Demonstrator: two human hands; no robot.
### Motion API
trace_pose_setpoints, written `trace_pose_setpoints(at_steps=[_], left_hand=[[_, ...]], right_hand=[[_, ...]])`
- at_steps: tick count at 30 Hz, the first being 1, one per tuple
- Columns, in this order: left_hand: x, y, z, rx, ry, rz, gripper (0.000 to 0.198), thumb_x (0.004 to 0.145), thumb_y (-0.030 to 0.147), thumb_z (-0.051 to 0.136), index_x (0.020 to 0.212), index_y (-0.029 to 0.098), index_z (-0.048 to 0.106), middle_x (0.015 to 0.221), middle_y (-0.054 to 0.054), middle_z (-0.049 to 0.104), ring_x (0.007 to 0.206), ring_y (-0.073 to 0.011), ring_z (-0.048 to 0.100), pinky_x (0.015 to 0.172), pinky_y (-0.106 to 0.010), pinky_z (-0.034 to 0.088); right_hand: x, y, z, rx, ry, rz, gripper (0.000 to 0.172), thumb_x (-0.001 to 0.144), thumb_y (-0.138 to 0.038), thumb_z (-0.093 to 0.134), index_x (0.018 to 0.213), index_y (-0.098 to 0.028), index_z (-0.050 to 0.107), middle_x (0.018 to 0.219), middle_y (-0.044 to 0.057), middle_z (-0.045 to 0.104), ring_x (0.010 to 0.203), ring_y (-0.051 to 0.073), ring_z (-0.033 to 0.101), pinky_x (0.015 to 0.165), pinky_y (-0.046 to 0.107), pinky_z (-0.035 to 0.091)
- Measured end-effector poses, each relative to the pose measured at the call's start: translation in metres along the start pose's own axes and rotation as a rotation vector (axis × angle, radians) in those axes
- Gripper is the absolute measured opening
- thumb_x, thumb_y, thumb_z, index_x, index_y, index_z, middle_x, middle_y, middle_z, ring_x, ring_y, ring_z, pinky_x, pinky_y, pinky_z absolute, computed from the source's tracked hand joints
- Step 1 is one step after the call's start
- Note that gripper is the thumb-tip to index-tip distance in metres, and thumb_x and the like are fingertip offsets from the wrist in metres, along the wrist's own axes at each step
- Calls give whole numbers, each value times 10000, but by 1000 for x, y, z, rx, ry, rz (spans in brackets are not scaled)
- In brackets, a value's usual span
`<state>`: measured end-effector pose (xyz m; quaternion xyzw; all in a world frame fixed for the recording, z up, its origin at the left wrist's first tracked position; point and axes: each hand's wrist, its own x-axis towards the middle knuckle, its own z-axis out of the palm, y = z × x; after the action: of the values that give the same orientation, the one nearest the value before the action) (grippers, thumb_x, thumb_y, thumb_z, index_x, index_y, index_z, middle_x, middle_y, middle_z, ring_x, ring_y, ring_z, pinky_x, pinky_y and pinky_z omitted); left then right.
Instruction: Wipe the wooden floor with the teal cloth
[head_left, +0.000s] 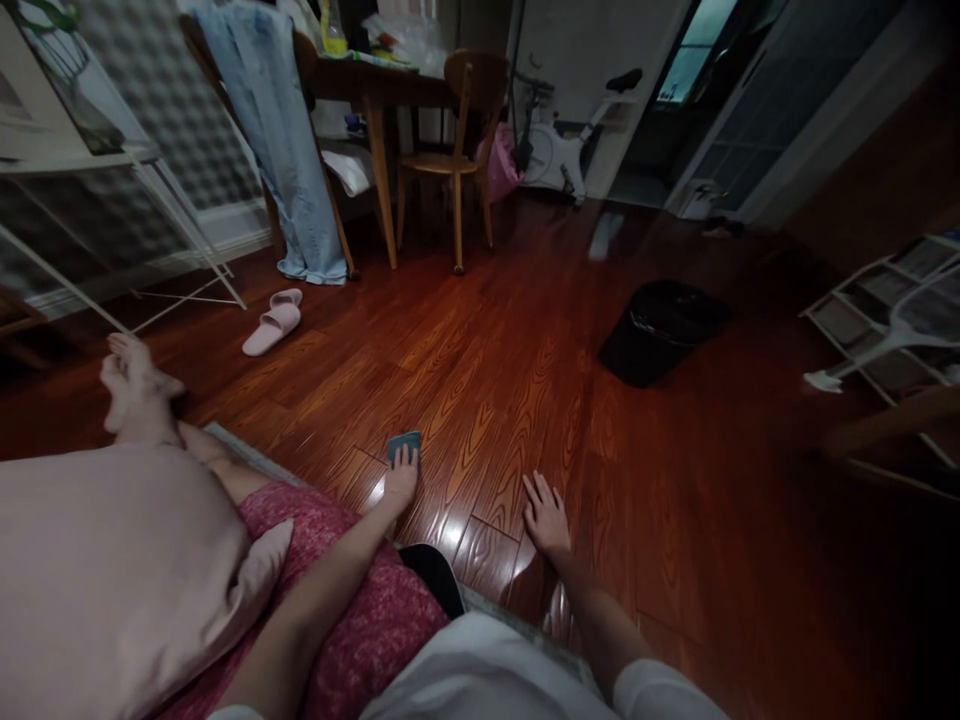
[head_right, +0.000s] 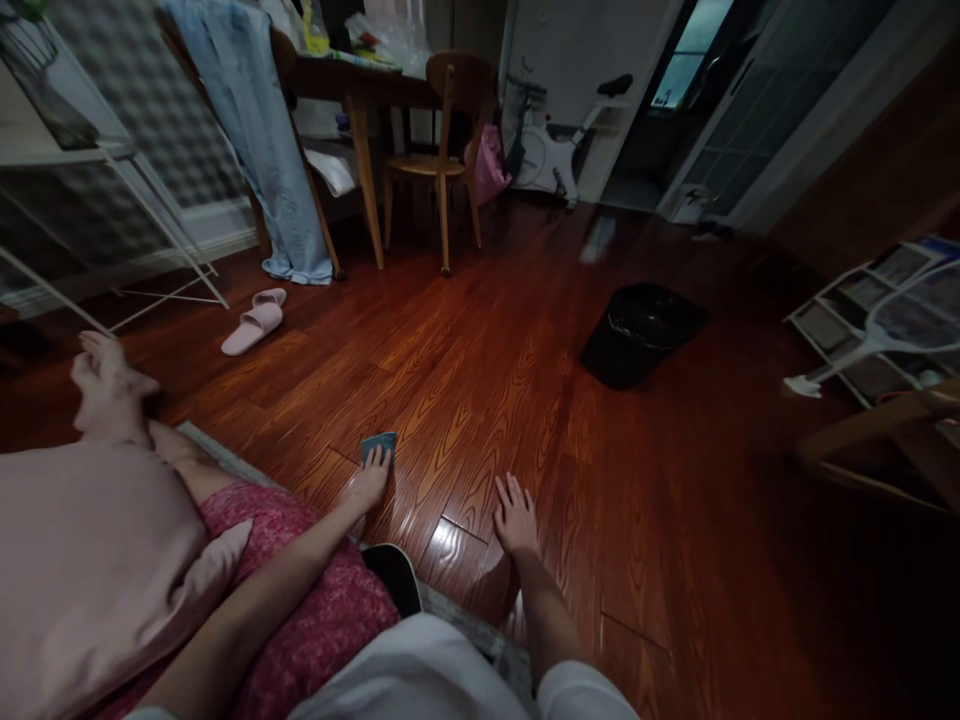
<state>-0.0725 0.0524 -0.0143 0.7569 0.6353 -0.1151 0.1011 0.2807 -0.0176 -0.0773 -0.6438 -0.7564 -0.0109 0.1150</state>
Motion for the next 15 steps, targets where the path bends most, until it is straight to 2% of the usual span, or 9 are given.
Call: trace_pose_setpoints(at_steps=[2, 4, 6, 8, 10, 13, 15], left_hand=[[-7, -6, 2, 2, -24, 22, 701, 893, 2, 381, 1571, 130, 259, 1578, -272, 276, 1461, -378, 275, 1082, -607, 365], [-15, 4, 8, -8, -57, 127, 693, 888, 14, 411, 1561, 130, 290, 1586, -259, 266, 1468, -366, 262, 1104, -588, 345], [-22, 26, 15, -30, -101, 292, 695, 877, 47, 482, 1546, 172, 340, 1605, -207, 259, 1481, -333, 246, 1141, -538, 318], [-27, 53, 21, -63, -152, 462, 706, 840, 90, 595, 1506, 245, 422, 1613, -127, 292, 1483, -281, 259, 1158, -428, 323], [-28, 76, 25, -93, -171, 565, 660, 850, 112, 616, 1465, 306, 478, 1608, -65, 325, 1479, -232, 279, 1158, -363, 323], [-20, 88, 24, -118, -141, 566, 564, 919, 113, 532, 1441, 324, 508, 1602, -48, 341, 1472, -212, 298, 1153, -368, 332], [-11, 74, 19, -119, -98, 474, 582, 928, 93, 492, 1464, 319, 480, 1609, -63, 323, 1471, -226, 300, 1145, -393, 349]], right_hand=[[0, 0, 1, -2, 7, 1, 664, 926, -184, 347, 1572, -282, 232, 1609, 56, 334, 1477, 180, 296, 1197, 438, 243], [0, 0, 2, -2, 13, -1, 668, 928, -186, 345, 1576, -286, 215, 1613, 52, 326, 1476, 180, 299, 1196, 438, 245], [-1, 1, 2, 1, 16, -2, 676, 927, -185, 348, 1578, -291, 202, 1615, 50, 324, 1475, 183, 301, 1194, 441, 249], [-1, 1, 2, 4, 18, -7, 684, 925, -184, 350, 1580, -298, 189, 1616, 49, 321, 1476, 189, 300, 1192, 448, 250], [-1, 2, 2, 5, 19, -13, 684, 927, -186, 348, 1580, -306, 186, 1616, 45, 321, 1477, 190, 299, 1192, 451, 248], [-2, 2, 2, -6, 19, -12, 663, 932, -193, 334, 1575, -303, 217, 1612, 44, 328, 1474, 185, 303, 1188, 440, 257], [-1, 2, 2, -14, 20, -6, 656, 932, -192, 332, 1572, -295, 233, 1610, 47, 333, 1471, 183, 310, 1184, 436, 266]])
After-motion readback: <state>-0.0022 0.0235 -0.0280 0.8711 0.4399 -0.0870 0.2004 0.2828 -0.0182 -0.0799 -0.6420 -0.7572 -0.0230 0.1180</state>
